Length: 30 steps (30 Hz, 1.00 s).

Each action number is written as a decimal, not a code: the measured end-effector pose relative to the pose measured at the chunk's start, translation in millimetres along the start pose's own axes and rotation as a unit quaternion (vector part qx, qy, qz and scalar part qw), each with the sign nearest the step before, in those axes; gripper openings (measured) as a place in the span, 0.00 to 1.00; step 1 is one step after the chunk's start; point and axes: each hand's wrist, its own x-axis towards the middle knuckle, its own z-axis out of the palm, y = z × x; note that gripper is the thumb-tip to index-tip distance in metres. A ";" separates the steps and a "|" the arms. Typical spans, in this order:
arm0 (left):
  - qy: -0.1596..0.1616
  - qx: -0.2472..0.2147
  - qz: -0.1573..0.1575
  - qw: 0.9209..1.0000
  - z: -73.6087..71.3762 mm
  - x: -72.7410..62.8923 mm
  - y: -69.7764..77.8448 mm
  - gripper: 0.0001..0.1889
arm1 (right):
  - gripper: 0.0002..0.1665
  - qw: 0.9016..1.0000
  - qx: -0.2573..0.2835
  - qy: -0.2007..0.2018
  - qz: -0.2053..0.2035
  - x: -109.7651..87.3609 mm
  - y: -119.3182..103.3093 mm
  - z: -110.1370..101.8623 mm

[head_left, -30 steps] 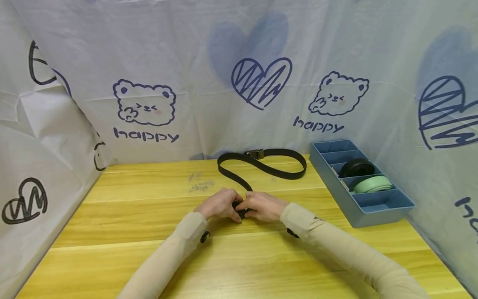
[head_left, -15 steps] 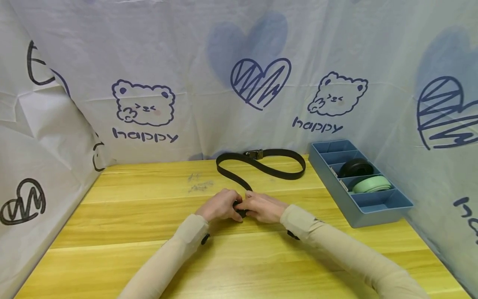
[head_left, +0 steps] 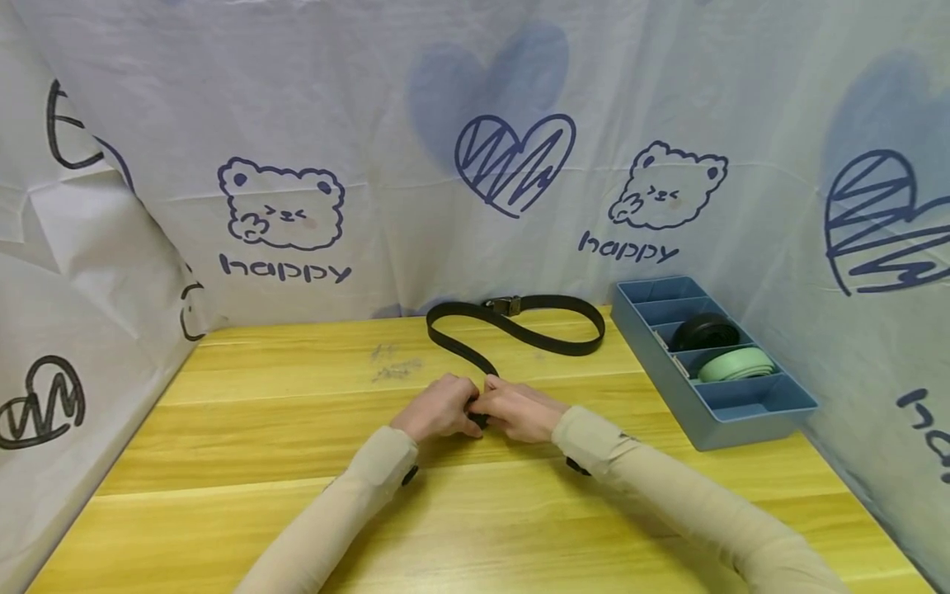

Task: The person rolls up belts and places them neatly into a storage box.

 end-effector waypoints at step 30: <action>0.009 0.015 -0.009 1.000 -3.6 -3.0 -5.4 0.09 | 0.06 0.998 -0.030 0.046 -0.036 9.3 0.8 -2.4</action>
